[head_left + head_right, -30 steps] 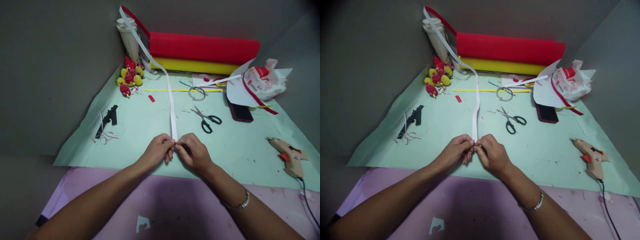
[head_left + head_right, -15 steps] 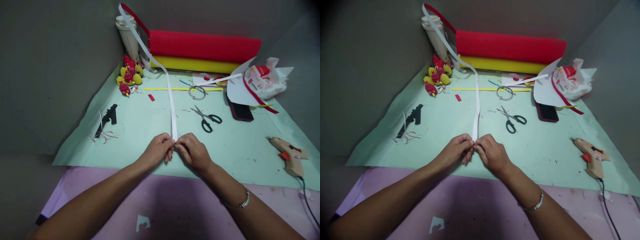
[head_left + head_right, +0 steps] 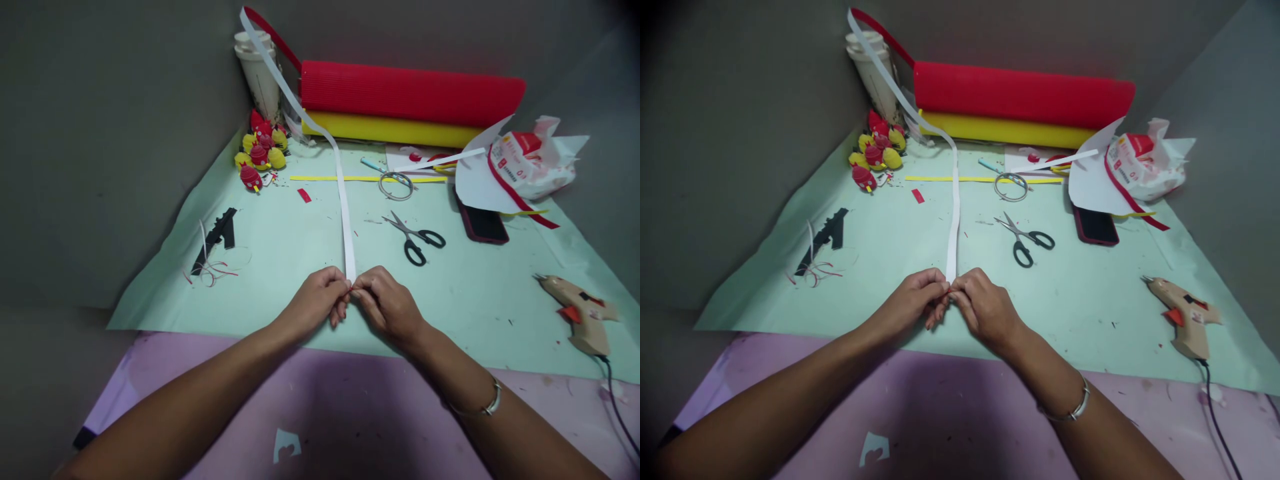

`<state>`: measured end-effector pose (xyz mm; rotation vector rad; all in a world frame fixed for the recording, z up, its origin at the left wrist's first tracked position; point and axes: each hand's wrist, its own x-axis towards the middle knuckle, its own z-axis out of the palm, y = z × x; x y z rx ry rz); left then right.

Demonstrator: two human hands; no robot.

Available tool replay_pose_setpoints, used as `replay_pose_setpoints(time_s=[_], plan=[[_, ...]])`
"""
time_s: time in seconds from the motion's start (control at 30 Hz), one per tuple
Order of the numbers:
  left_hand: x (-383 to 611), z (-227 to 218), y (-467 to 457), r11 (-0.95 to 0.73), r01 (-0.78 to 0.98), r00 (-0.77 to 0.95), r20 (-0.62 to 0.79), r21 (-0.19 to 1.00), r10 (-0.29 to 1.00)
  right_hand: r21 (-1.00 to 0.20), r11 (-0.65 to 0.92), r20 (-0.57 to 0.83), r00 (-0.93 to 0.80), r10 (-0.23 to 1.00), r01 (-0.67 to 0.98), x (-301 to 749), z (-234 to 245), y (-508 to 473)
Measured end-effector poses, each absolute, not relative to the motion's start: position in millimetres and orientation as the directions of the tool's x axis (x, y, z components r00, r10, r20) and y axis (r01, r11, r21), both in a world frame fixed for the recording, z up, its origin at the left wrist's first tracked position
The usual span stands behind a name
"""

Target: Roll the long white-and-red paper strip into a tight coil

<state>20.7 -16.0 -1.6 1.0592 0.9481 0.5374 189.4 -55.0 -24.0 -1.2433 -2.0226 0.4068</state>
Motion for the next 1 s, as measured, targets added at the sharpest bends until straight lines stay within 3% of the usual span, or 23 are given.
replay_pose_setpoints(time_s=[0.6,1.0], plan=[[20.1,1.3,-18.4,0.329,0.137,0.495,-0.353,0.934,0.794,-0.710,0.351,0.288,-0.203,0.936,0.611,190.4,-18.7,-55.3],[21.4,-0.9,-19.0,0.336,0.135,0.472,-0.359,0.932,0.806,-0.666,0.452,0.445,-0.171,0.879,0.593,188.0,-18.1,-53.6]])
